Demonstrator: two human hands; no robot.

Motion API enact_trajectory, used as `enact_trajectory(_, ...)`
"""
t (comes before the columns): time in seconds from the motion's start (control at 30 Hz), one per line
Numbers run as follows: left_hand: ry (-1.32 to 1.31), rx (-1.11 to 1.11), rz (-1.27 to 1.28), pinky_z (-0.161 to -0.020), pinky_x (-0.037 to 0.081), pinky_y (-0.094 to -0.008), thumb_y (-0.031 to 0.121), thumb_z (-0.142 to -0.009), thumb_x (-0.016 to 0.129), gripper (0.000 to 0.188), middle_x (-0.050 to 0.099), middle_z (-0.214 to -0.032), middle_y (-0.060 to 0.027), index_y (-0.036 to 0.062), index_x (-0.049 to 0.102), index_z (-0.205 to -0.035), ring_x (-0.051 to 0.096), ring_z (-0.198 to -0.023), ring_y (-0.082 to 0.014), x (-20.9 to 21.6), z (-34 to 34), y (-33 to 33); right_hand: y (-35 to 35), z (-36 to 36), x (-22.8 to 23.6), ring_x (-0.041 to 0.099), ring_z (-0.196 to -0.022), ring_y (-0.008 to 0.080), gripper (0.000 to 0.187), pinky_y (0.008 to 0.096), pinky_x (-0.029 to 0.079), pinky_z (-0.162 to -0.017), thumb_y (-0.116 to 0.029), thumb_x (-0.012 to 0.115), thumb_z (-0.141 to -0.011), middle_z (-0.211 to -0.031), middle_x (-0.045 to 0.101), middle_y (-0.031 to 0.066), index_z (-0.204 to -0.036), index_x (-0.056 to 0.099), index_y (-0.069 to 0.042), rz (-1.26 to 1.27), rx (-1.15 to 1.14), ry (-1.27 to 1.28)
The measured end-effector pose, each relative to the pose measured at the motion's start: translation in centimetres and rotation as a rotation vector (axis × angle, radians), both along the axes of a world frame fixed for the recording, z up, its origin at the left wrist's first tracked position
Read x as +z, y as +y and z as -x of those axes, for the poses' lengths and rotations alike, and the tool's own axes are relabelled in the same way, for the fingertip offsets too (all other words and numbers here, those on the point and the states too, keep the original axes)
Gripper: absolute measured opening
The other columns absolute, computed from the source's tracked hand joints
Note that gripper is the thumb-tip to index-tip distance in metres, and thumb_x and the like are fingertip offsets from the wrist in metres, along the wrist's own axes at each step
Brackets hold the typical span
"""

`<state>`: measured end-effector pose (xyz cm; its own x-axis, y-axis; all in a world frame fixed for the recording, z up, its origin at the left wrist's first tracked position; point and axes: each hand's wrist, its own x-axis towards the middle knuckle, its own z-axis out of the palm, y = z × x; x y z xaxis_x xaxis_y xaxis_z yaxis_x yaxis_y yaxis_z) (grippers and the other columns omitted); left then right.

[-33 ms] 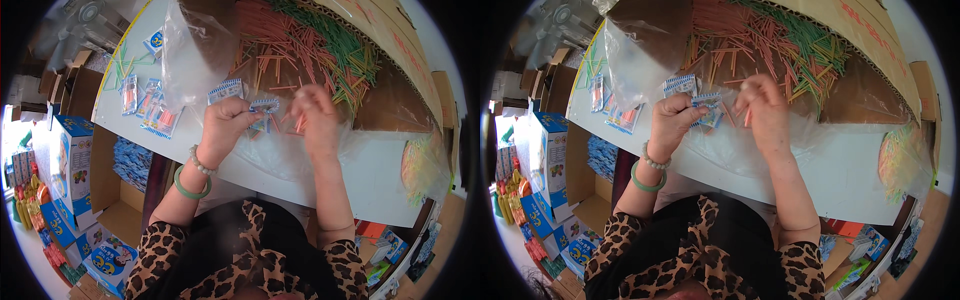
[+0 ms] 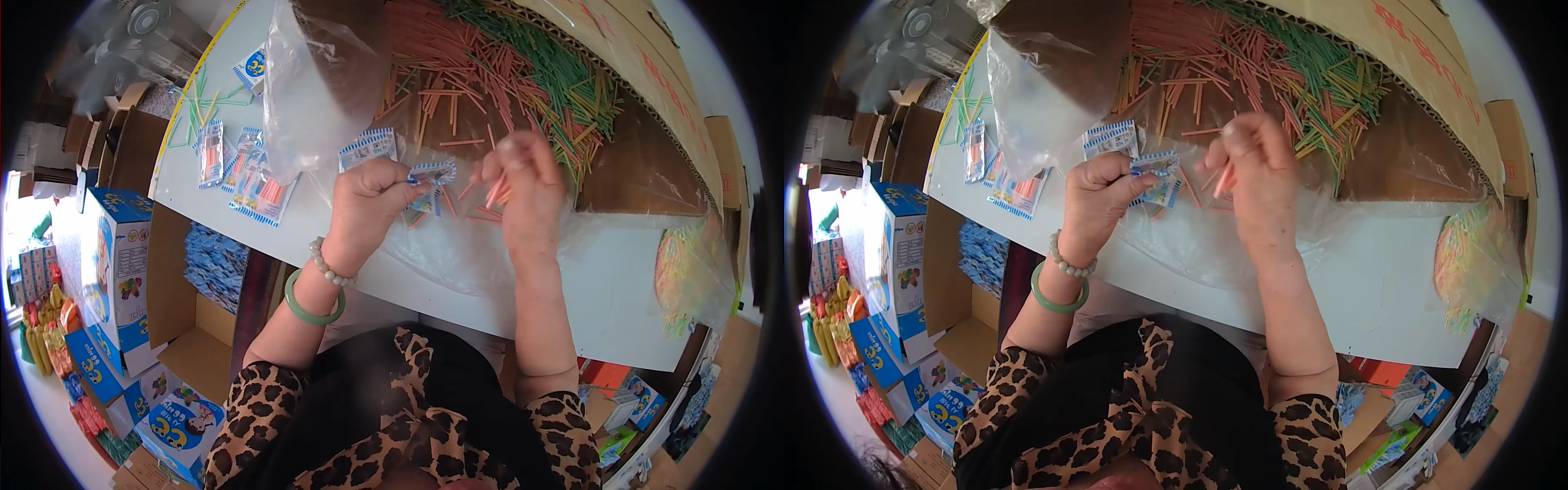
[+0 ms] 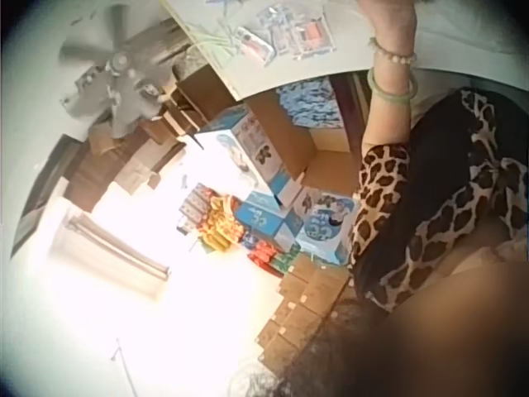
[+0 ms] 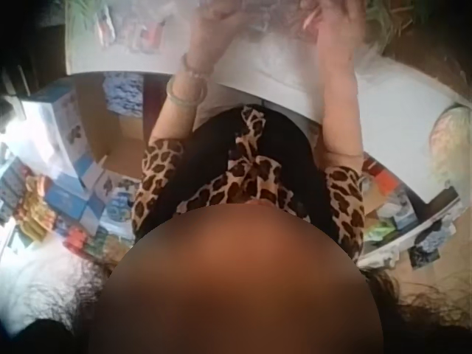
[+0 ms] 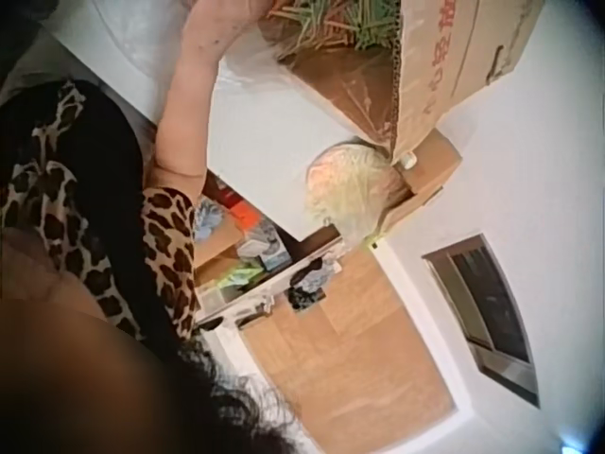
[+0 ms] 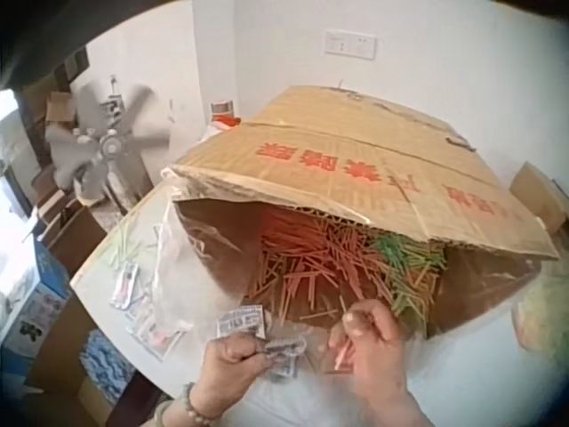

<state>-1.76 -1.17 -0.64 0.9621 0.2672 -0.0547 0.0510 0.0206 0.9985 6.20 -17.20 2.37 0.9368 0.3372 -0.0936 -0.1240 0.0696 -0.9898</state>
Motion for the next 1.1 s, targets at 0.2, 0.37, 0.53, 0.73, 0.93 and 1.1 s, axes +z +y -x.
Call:
enact_trajectory(0.2, 0.158, -0.022, 0.064, -0.041, 0.035, -0.0196, 0.005, -0.078, 0.07, 0.013, 0.052, -0.056, 0.0015, -0.0002, 0.062, -0.069, 0.044, -0.046, -0.0029, 0.8, -0.4, -1.2, 3.0, 0.8, 3.2, 0.064, -0.072, 0.0266, 0.022, 0.0377, 0.052, -0.069, -0.023, 0.052, -0.093, -0.072, 0.062, 0.0145, -0.093, 0.045, -0.002, -0.365, -0.066, -0.119)
enact_trajectory(0.37, 0.207, -0.138, 0.237, -0.038, 0.035, -0.0189, 0.009, -0.079, 0.07, 0.014, 0.052, -0.056, 0.0017, 0.0004, 0.063, -0.071, 0.044, -0.043, -0.0035, 1.4, -0.2, -1.2, 3.2, 1.4, 1.4, 0.058, -0.067, 0.0203, 0.018, 0.0367, 0.05, -0.075, -0.017, 0.056, -0.09, -0.068, 0.057, 0.01, -0.091, 0.045, -0.003, -0.305, -0.096, -0.17)
enact_trajectory(0.53, 0.269, -0.178, 0.328, -0.038, 0.039, -0.019, 0.006, -0.079, 0.071, 0.021, 0.052, -0.054, 0.0008, 0.0026, 0.056, -0.064, 0.047, -0.042, -0.0052, 1.4, 0.0, -1.0, 2.4, 1.7, 0.2, 0.049, -0.063, 0.0145, 0.017, 0.0353, 0.048, -0.076, -0.013, 0.059, -0.088, -0.064, 0.05, 0.0048, -0.089, 0.045, -0.004, -0.314, -0.119, -0.233)
enact_trajectory(0.73, 0.226, -0.186, 0.277, -0.039, 0.036, -0.0189, 0.009, -0.079, 0.071, 0.017, 0.051, -0.056, 0.0014, 0.0004, 0.061, -0.069, 0.046, -0.044, -0.0043, 1.5, 0.1, -1.2, 2.3, 1.9, 0.8, 0.052, -0.063, 0.0153, 0.016, 0.0345, 0.049, -0.071, -0.014, 0.058, -0.089, -0.065, 0.052, 0.0059, -0.09, 0.047, -0.002, -0.351, -0.082, -0.316)
enact_trajectory(0.93, 0.058, -0.144, 0.08, -0.04, 0.037, -0.0202, 0.008, -0.079, 0.07, 0.018, 0.049, -0.056, 0.0016, -0.0002, 0.06, -0.067, 0.046, -0.047, -0.0043, 1.0, 0.6, -1.8, 2.1, 2.1, 1.1, 0.063, -0.072, 0.0217, 0.018, 0.0334, 0.051, -0.067, -0.017, 0.052, -0.092, -0.075, 0.063, 0.0133, -0.094, 0.045, -0.001, -0.112, -0.179, -0.154)
enact_trajectory(1.1, 0.11, -0.142, 0.133, -0.041, 0.037, -0.02, 0.008, -0.079, 0.07, 0.015, 0.051, -0.057, 0.0013, -0.0003, 0.062, -0.069, 0.046, -0.047, -0.0043, 0.6, 0.5, -1.7, 2.1, 1.8, 1.1, 0.064, -0.071, 0.0228, 0.016, 0.0334, 0.052, -0.066, -0.015, 0.051, -0.092, -0.074, 0.062, 0.0137, -0.094, 0.045, -0.001, -0.186, -0.224, -0.07)
